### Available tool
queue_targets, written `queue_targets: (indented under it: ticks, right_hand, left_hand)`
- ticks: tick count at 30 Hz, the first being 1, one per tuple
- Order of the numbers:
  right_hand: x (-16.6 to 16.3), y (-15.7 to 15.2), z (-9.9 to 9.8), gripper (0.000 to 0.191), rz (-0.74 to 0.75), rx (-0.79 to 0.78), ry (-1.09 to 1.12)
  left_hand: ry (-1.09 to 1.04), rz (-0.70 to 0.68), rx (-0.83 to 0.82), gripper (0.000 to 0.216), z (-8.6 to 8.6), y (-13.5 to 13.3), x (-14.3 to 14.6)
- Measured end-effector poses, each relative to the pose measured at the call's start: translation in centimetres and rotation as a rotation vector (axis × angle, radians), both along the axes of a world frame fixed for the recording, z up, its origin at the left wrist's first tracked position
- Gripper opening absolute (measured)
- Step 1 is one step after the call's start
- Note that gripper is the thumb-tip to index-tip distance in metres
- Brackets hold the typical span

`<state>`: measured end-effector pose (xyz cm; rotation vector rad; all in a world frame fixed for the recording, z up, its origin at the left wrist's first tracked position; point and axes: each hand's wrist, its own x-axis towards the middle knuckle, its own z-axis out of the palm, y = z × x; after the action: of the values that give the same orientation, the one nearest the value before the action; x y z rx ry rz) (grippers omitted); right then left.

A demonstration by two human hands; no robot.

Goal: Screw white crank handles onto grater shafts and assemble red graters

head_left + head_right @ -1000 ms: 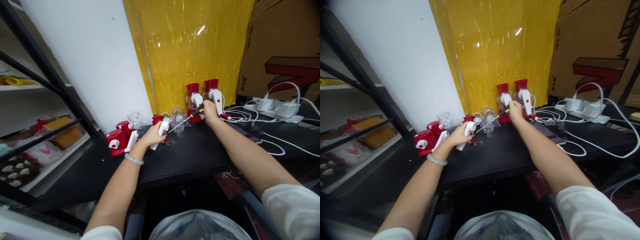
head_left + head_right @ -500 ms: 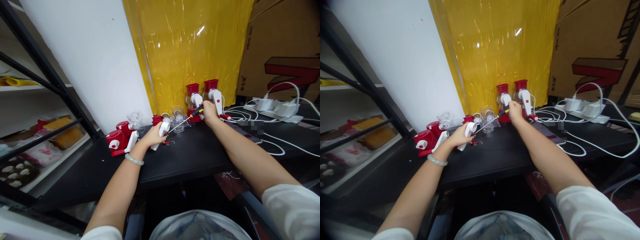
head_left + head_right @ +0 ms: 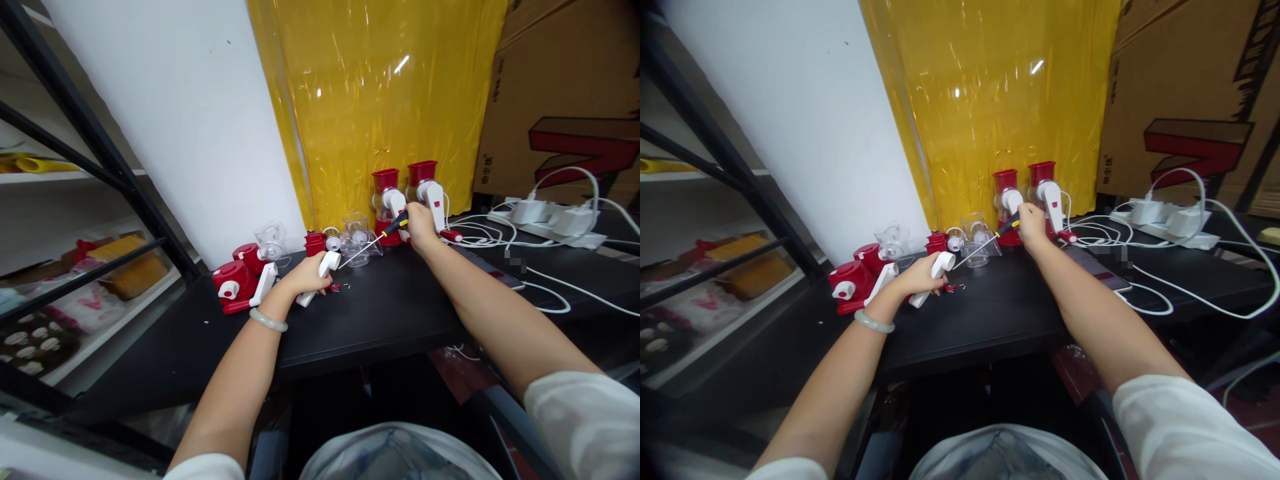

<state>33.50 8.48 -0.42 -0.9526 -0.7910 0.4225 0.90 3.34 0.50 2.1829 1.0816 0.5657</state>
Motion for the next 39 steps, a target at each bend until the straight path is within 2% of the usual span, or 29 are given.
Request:
queue_targets:
  ticks: [6,9,12,16,20,26,29,34,39]
  right_hand:
    - [-0.4,-1.1,1.1,0.018,-0.019,-0.009,0.1]
    - [-0.6,-1.4,1.8,0.02,0.016,0.042,0.247]
    - [-1.0,-1.4,2.1,0.029,0.127,0.123,0.325]
    - [-2.0,-1.6,2.1,0.044,0.247,0.236,0.286]
    - [-3.1,-2.2,2.0,0.044,0.204,0.306,0.282]
    - [-3.7,-2.5,1.7,0.044,0.118,0.315,0.195]
    - [-3.6,-2.1,1.3,0.044,0.087,0.312,0.116]
    - [-3.3,-1.7,0.6,0.048,0.057,0.298,-0.059]
    - [-3.7,-2.4,0.9,0.044,0.059,0.274,-0.001]
  left_hand:
    - [0.004,0.073,0.114,0.043,0.2,0.4,0.1]
    - [-0.152,0.145,0.182,0.047,0.3,0.7,0.2]
    - [-0.358,0.177,0.197,0.04,0.3,1.0,0.1]
    - [-0.626,0.139,0.21,0.041,-0.3,1.7,0.0]
    - [-0.813,0.042,0.268,0.053,-0.6,2.5,0.4]
    - [-0.903,-0.016,0.416,0.045,-0.1,2.7,0.8]
    - [-0.906,0.023,0.481,0.038,-0.1,2.6,1.0]
    - [-0.916,0.065,0.557,0.039,-0.4,2.7,1.3]
    - [-0.924,0.129,0.685,0.04,-0.5,2.7,1.4]
